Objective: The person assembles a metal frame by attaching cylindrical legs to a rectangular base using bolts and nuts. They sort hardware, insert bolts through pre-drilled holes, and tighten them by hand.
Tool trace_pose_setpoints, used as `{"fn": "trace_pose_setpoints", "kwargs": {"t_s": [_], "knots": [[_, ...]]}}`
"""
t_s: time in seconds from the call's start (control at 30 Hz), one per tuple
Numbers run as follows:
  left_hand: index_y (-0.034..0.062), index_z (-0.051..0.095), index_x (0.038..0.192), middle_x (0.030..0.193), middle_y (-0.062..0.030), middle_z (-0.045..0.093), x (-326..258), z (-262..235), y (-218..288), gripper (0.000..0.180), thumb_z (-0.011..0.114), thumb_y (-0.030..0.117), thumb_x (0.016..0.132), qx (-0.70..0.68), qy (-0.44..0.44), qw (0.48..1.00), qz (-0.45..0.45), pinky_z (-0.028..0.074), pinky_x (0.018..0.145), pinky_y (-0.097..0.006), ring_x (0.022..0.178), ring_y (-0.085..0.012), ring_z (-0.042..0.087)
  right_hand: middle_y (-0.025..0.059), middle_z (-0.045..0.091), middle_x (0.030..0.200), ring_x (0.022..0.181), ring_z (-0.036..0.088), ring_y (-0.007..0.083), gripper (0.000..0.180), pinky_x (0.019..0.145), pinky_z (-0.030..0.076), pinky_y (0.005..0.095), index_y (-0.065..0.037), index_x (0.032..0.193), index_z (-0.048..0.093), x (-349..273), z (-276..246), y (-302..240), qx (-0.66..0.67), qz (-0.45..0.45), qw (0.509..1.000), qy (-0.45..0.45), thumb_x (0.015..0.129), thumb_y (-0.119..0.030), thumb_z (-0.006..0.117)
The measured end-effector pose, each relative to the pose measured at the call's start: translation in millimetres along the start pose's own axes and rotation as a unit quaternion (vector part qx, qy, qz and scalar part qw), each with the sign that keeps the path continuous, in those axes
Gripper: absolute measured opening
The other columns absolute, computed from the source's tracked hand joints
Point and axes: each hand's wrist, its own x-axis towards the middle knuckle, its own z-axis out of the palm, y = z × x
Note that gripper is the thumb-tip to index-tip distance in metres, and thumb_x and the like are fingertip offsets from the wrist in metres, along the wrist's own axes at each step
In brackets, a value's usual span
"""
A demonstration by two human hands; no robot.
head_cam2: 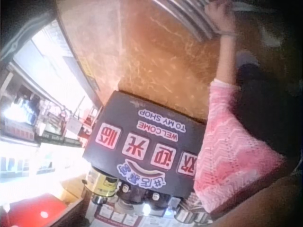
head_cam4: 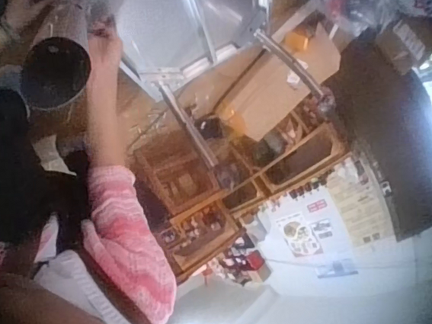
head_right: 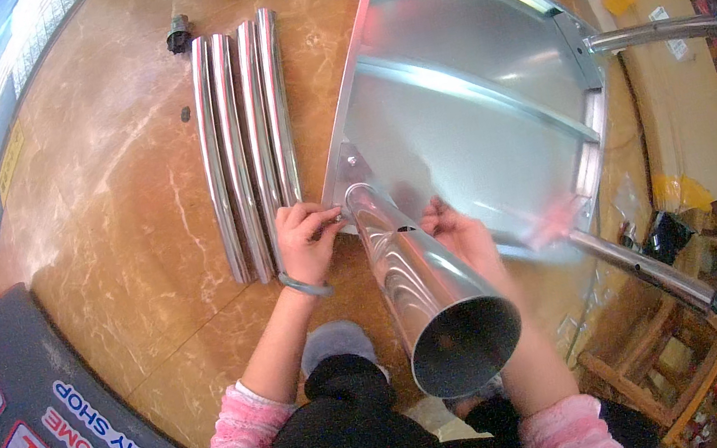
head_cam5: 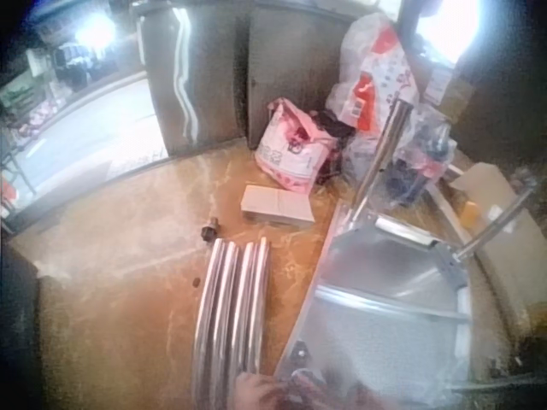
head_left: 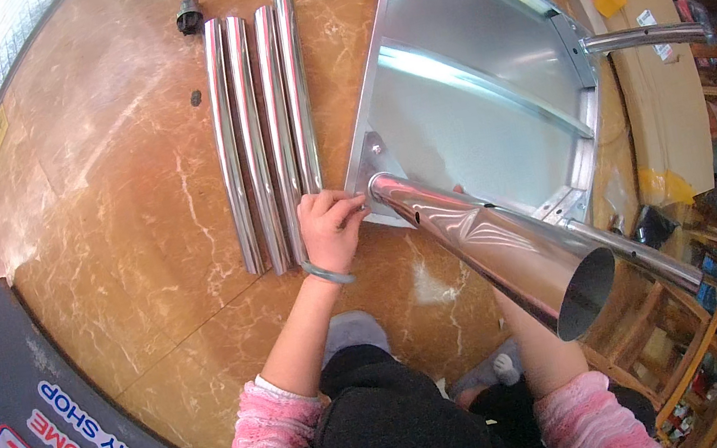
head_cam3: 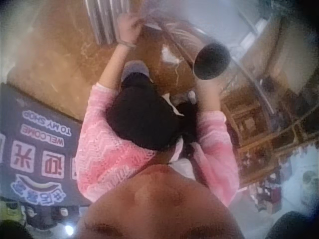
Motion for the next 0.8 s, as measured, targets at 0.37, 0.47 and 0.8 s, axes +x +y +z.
{"fn": "trace_pose_setpoints", "kwargs": {"t_s": [0.37,0.47,0.8], "knots": [[0.0122,0.066,0.084,0.08,-0.0024,0.059,0,-2,-4,0.03,0.076,0.011,0.056,0.022,-0.027,0.999,0.004,0.039,0.069,-0.034,0.076,-0.0223,0.052,0.0191,0.056,0.107,0.092,0.058,0.0285,0.036,0.077,0.051,0.0349,0.0,0.113,0.05,-70,-11,22,-0.202,0.038,0.978,-0.026,0.088,-0.025,0.047],[0.0101,0.063,0.092,0.081,-0.0045,0.058,-8,-13,6,0.037,0.077,0.012,0.057,0.018,-0.006,0.999,-0.035,0.039,0.07,-0.034,0.076,-0.0227,0.053,0.0111,0.058,0.097,0.082,0.057,0.0185,0.033,0.069,0.049,0.0274,-0.002,0.117,0.05,-100,-15,-14,-0.526,0.091,0.845,-0.036,0.087,-0.016,0.049],[0.0058,0.057,0.101,0.081,-0.0085,0.058,-5,-3,165,0.026,0.059,0.01,0.075,-0.151,-0.535,0.78,0.288,0.042,0.07,-0.035,0.076,-0.0259,0.056,0.014,0.06,0.099,0.076,0.06,0.0169,0.049,0.068,0.049,0.0271,0.0,0.13,0.034,-224,-84,-134,-0.384,0.094,0.918,0.02,0.088,-0.016,0.054]]}}
